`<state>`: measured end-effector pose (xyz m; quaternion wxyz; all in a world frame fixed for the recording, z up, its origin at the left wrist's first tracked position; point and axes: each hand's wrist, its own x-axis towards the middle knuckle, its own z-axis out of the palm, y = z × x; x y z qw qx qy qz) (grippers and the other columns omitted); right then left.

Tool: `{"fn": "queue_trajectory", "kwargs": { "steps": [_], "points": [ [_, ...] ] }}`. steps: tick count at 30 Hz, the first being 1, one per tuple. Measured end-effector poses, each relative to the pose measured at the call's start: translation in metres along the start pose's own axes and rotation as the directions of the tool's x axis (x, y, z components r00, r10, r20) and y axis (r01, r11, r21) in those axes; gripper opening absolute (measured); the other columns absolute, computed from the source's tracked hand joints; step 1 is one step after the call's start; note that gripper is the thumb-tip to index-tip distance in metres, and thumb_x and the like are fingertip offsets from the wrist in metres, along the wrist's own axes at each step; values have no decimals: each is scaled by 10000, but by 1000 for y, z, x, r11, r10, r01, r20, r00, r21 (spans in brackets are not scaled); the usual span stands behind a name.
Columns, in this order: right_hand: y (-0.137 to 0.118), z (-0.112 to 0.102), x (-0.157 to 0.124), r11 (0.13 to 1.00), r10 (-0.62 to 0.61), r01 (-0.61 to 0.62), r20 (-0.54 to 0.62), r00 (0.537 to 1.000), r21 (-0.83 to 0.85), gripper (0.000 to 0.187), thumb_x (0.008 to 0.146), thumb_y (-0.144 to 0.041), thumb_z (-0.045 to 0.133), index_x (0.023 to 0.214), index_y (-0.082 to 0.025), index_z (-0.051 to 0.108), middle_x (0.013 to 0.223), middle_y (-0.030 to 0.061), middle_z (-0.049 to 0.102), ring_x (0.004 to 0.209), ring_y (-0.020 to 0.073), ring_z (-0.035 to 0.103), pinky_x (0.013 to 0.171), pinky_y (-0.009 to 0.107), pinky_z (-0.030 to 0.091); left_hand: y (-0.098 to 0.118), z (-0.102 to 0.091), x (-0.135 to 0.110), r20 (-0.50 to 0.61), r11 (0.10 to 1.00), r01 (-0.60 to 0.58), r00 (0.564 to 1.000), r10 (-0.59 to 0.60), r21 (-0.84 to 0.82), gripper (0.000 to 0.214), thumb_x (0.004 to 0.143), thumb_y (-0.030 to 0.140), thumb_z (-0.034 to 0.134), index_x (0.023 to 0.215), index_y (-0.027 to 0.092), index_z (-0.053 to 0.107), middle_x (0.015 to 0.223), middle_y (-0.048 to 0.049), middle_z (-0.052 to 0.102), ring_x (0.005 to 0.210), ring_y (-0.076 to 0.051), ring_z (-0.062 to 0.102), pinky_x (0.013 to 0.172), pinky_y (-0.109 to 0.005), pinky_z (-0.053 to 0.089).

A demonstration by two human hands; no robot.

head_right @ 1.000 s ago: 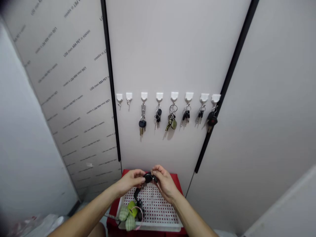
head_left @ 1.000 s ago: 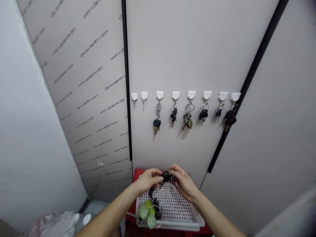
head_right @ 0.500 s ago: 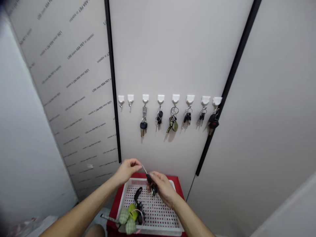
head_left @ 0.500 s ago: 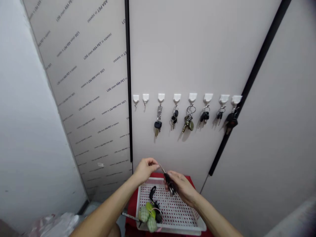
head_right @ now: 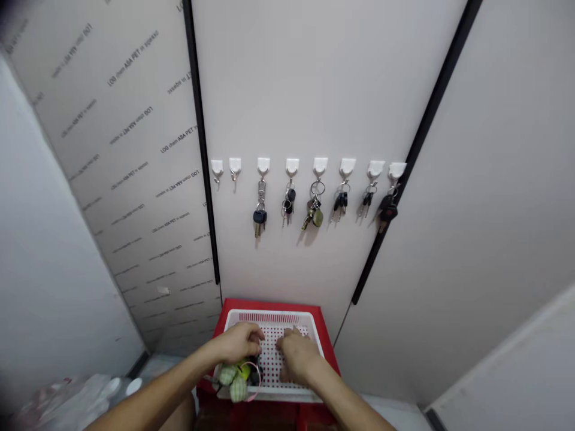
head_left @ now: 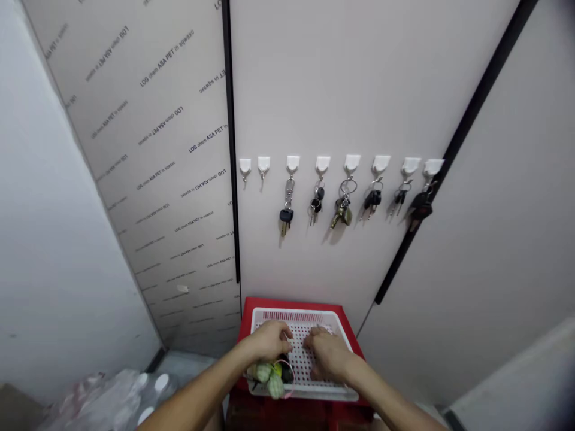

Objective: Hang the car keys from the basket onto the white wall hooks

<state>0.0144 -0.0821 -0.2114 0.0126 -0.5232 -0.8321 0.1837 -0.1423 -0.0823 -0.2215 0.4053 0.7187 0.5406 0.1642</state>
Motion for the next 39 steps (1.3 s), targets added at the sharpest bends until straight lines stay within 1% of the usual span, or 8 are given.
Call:
{"fn": "queue_trajectory", "kwargs": {
  "steps": [7,12,14,18,22,26,33,39],
  "points": [
    [19,3,-1,986,67,-84,-116,991,-146,287,486,-44,465,736,-150,555,840,98,515,784,200,463,613,262,327,-2,2,0,3,1000,-1,1000,1,-1,269,531,171,481,785,149,565,608,1,530,529,-92,435,476,-183,322],
    [24,6,3,967,-4,40,-142,990,251,147,507,-21,422,525,-156,479,496,-13,461,494,89,414,464,203,279,-4,5,-1,5,999,10,1000,-10,-38,288,523,163,487,800,139,560,628,-8,544,533,-97,440,483,-195,329],
    [18,2,4,836,9,80,-158,987,543,86,545,-78,443,540,-163,444,441,-53,397,423,61,361,427,188,272,-1,6,1,-19,995,-20,1000,18,-101,299,532,149,483,823,127,547,653,-16,552,558,-101,451,507,-204,341],
    [-1,-21,3,356,3,118,-127,992,927,117,591,-230,510,629,-166,420,487,-66,425,436,54,406,467,202,339,12,3,4,-67,888,-162,987,147,-431,367,555,106,484,922,125,483,814,-41,558,706,-111,487,627,-220,365],
    [-13,-37,1,6,11,133,-134,991,991,192,561,-249,573,640,-162,421,541,-56,474,480,45,449,525,202,363,27,-4,3,-148,761,-226,974,170,-609,348,546,101,516,890,132,474,831,-45,553,770,-122,485,684,-240,359],
    [-15,-39,5,-163,53,174,-167,985,971,178,565,-234,582,639,-168,435,547,-48,498,498,51,470,539,204,373,32,-14,-1,-221,738,-223,970,102,-637,319,546,117,528,856,127,453,679,-13,537,605,-92,483,590,-233,364],
    [-25,-43,10,-271,152,170,-132,979,947,177,545,-225,597,598,-168,438,517,-53,485,460,50,466,501,198,387,35,-27,-5,-223,739,-231,968,111,-633,421,452,74,597,842,139,453,766,-22,536,635,-89,486,599,-221,370],
    [-32,-48,14,-177,158,150,-123,980,973,201,539,-240,600,626,-164,436,468,-56,474,406,37,433,411,161,356,35,-32,-8,-116,739,-168,986,121,-653,317,499,205,593,787,125,488,624,25,511,481,-41,432,474,-182,324]
  ]
}}
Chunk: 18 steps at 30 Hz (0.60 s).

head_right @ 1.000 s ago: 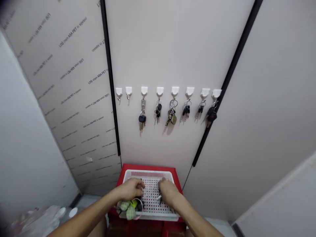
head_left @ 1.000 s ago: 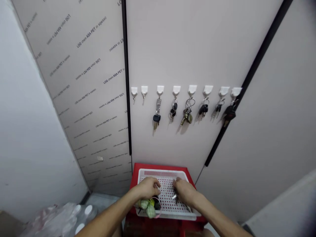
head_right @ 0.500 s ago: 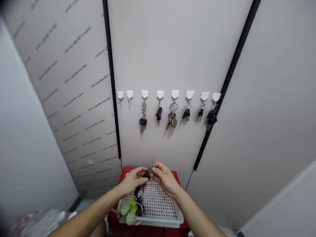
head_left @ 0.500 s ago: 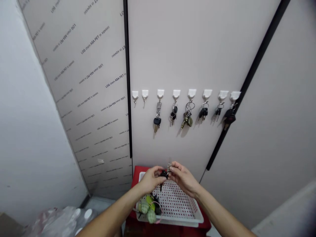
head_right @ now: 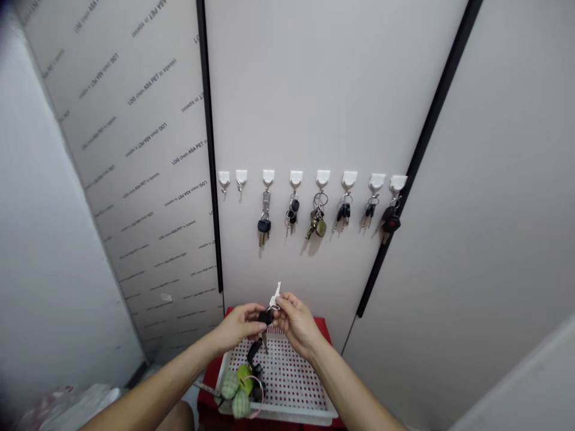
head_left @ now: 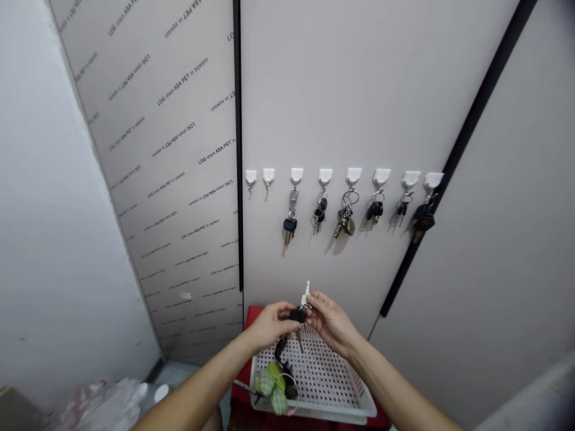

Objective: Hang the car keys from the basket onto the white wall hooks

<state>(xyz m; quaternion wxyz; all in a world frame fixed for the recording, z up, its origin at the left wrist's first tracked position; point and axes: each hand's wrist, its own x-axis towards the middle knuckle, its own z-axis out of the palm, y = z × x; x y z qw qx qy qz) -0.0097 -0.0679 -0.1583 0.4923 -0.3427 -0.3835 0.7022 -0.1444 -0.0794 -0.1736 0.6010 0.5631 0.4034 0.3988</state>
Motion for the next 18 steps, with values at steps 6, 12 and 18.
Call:
{"fn": "queue_trajectory", "kwargs": {
  "steps": [6,12,18],
  "points": [
    [0,0,1,971,-74,67,-21,997,-231,299,553,-286,580,786,-182,423,481,-60,489,440,60,453,449,191,369,2,-7,-1,40,977,116,993,-110,-178,292,568,376,515,701,118,486,495,54,454,316,-3,318,364,-165,204],
    [4,-1,-1,838,-96,190,204,974,-511,312,615,-270,513,906,-189,433,793,19,530,679,111,493,558,231,383,1,-8,1,1,943,140,989,-147,-300,328,548,399,522,707,116,480,519,35,493,323,-5,337,367,-161,209],
    [-13,13,11,313,-374,416,292,880,-854,149,637,-204,442,732,-164,550,839,54,497,769,141,459,671,268,353,16,-18,5,-6,989,98,995,-100,-114,345,582,417,465,738,110,485,493,32,504,290,-14,341,336,-159,211]
  ]
}}
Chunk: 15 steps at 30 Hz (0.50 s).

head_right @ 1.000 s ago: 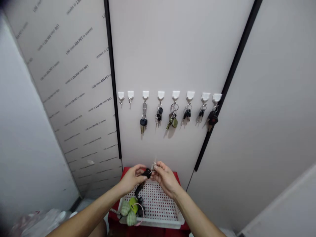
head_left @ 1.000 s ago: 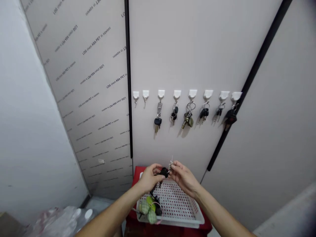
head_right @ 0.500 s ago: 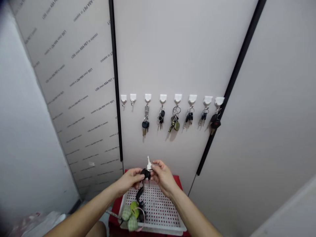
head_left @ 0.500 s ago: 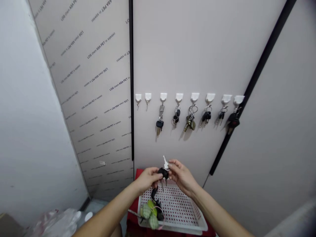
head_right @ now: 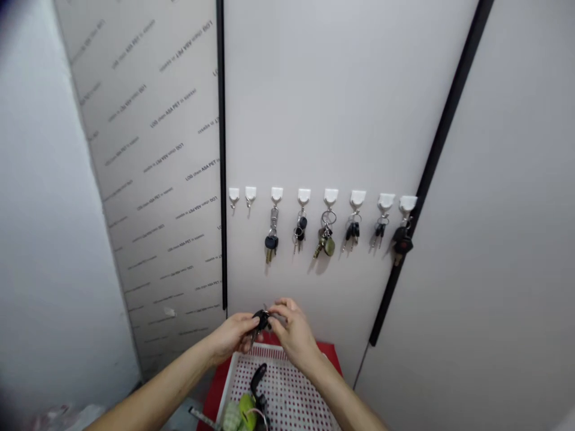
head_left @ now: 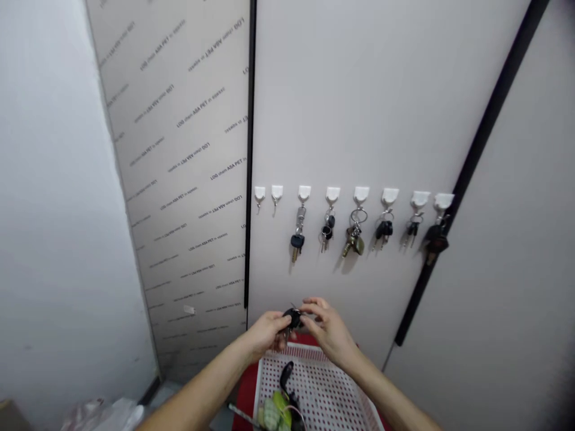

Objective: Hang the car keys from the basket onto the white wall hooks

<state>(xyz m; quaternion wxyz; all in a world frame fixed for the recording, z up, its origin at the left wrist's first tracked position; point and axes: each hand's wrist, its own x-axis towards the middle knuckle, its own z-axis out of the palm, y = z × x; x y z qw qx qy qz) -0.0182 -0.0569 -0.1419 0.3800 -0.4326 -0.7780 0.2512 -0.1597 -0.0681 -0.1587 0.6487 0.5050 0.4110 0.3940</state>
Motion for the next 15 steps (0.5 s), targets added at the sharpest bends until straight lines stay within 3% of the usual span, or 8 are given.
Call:
{"fn": "queue_trajectory", "kwargs": {
  "steps": [4,8,12,15],
  "points": [
    [-29,-11,20,961,-123,131,50,991,-242,135,644,-195,417,595,-152,536,632,25,508,634,119,459,592,235,345,28,-11,-6,-6,981,-76,997,78,177,295,597,368,440,703,96,484,508,24,502,302,-22,368,340,-163,240],
    [-61,-23,41,897,-211,213,47,976,-388,138,626,-189,422,530,-147,512,570,13,518,602,117,453,575,227,326,60,-21,-14,-134,929,-151,969,206,337,315,568,292,498,823,110,468,606,17,508,398,-45,439,362,-159,258],
    [-90,-34,68,900,-195,208,73,978,-383,142,618,-204,422,526,-144,513,500,-6,508,495,90,437,488,196,315,89,-27,-12,-169,851,-282,906,388,444,278,553,202,524,813,113,488,693,-6,523,473,-46,452,437,-168,325],
    [-108,-41,95,936,-186,173,-14,982,-307,145,615,-230,434,563,-134,530,490,-11,510,456,75,434,461,179,322,112,-32,-2,-255,778,-355,804,537,519,187,589,154,473,767,114,510,647,-4,525,466,-45,436,489,-182,360]
  ]
}}
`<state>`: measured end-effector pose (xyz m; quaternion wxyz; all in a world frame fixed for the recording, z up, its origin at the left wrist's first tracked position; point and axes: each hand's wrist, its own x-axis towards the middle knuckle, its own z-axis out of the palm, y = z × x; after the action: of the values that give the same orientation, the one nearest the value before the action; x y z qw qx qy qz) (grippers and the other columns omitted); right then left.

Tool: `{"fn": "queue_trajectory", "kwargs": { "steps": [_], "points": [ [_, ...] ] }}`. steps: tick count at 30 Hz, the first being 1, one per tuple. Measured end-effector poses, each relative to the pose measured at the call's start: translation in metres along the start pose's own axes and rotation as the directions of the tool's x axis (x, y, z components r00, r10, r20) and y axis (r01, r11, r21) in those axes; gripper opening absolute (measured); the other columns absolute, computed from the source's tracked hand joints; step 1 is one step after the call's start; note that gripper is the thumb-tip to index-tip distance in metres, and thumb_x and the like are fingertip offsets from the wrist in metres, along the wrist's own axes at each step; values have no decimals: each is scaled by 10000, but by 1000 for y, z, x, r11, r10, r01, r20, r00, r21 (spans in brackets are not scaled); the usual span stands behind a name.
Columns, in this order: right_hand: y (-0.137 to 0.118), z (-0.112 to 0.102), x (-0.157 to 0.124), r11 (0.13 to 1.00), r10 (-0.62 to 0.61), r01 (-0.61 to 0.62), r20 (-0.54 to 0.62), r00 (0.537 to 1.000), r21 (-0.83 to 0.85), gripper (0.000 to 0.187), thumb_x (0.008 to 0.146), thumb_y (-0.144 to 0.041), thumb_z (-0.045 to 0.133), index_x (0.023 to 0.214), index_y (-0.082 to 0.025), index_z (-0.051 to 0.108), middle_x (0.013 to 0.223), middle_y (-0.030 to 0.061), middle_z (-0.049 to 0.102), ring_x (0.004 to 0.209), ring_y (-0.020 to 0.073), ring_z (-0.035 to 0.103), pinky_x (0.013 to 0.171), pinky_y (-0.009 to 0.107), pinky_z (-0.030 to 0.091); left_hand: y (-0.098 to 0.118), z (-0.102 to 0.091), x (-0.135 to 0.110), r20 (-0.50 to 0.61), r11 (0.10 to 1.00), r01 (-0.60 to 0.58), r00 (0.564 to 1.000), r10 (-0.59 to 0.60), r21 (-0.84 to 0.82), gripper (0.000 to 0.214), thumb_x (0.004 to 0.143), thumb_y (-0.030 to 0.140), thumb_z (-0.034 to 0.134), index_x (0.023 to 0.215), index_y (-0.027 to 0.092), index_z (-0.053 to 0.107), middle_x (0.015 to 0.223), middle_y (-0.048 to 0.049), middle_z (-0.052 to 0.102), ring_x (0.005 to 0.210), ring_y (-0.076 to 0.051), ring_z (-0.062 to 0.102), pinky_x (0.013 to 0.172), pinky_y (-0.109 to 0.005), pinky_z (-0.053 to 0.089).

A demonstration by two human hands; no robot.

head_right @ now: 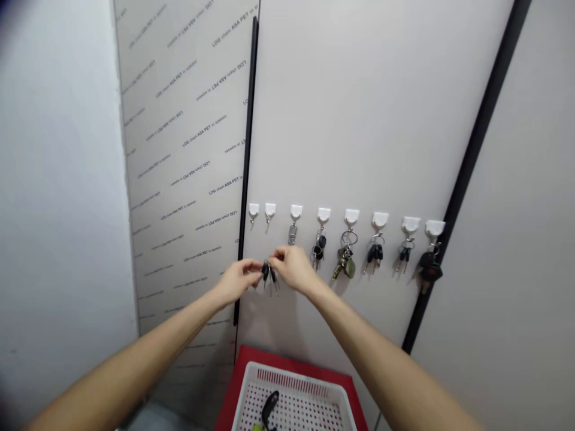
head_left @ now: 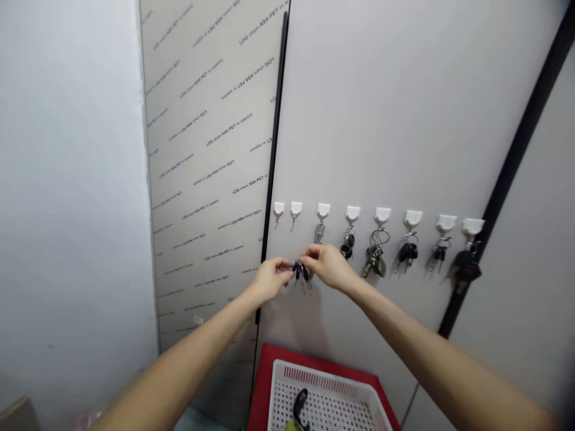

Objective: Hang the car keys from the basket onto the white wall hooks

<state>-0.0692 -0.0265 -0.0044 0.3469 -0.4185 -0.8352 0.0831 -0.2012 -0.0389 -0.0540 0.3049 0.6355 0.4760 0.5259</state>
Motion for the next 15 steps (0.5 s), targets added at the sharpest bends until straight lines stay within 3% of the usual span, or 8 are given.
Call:
{"fn": "queue_trajectory", "kwargs": {
  "steps": [3,5,10,15],
  "points": [
    [-9,-8,30,999,25,-21,-101,995,47,169,616,-253,442,601,-125,551,498,-6,521,441,72,443,453,175,338,15,-8,23,-219,996,-51,973,66,71,193,604,130,444,785,122,510,671,-17,546,474,-55,454,503,-190,376],
    [-13,-11,48,999,33,-26,-179,983,42,173,618,-243,445,632,-122,567,518,2,541,450,75,461,465,176,352,25,-13,34,-287,988,-90,950,124,129,185,607,127,442,774,131,521,720,-28,565,543,-73,490,554,-200,390],
    [-13,-9,77,995,53,-78,-312,949,-67,172,615,-186,452,684,-123,596,584,35,592,531,97,518,532,184,382,37,-17,49,-276,955,-131,939,205,265,202,619,149,452,801,157,539,828,-40,581,720,-120,515,669,-243,388],
    [-15,-7,77,981,93,-132,-249,964,-145,219,611,-110,421,727,-112,607,625,55,610,589,112,538,583,193,392,32,-14,46,-226,949,-89,961,162,304,259,611,135,457,861,138,526,864,-61,571,720,-126,516,676,-248,390]
  ]
}}
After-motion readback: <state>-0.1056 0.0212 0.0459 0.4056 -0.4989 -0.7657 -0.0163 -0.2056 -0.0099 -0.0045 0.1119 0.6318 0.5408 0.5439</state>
